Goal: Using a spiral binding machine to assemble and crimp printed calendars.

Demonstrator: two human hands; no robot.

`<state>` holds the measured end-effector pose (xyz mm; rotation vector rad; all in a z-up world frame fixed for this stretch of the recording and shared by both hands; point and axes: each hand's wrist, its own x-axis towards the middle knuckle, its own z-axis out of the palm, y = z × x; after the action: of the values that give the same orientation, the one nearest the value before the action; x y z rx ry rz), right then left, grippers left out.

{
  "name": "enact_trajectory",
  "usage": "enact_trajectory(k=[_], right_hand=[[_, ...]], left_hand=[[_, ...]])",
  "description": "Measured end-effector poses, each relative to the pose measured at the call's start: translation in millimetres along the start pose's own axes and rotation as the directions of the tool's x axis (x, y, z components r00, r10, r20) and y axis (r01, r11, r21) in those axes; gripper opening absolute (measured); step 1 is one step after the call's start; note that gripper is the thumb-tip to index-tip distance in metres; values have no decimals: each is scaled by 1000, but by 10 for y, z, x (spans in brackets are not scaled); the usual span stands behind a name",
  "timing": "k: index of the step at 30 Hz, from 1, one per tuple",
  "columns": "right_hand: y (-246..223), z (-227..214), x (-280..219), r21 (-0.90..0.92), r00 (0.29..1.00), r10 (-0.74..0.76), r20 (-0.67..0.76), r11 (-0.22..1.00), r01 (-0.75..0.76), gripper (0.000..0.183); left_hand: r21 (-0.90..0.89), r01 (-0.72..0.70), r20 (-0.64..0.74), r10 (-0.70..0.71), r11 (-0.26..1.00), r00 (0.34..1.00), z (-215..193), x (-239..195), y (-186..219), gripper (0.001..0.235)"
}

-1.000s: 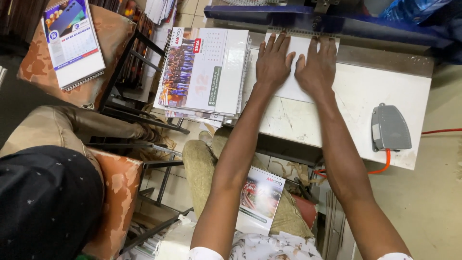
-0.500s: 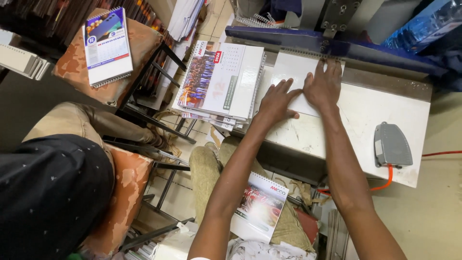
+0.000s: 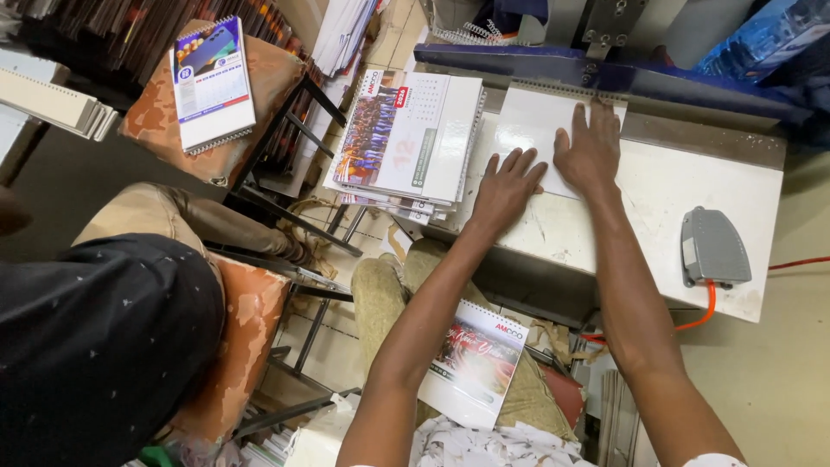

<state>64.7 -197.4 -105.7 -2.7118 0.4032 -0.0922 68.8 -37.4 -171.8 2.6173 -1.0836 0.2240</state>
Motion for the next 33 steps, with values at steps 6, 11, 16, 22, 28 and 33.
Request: enact_trajectory(k=[6,11,16,22,28,33], right_hand=[[223,132,-718,-31,986,-168,-8,985,168,51],[1030,-310,-1272,-81,986,-149,-73,986,143,46],[1421,-792,-1458,-131,991,82,-102,987,-95,63],[1793,-394,-1401,-297,993,4,-117,954,-39,65],[1620,-433,-1579,-256,965,23,-260,962,-92,51],[1621,-377,-1588,-427,772,-303,-559,903,45,41]], left_hand=[[-63,0,-38,-3,998,999,58,-45,-63,40],[-19,-64,-181,60,998,982,253,-4,-155,33],[-10,-117,-292,109,993,950,361,13,-183,31],[35,-64,-212,70,997,975,331,12,-189,34],[18,-69,-159,71,997,985,316,-14,-157,38],[12,-94,-186,94,996,978,227,-24,-143,33]])
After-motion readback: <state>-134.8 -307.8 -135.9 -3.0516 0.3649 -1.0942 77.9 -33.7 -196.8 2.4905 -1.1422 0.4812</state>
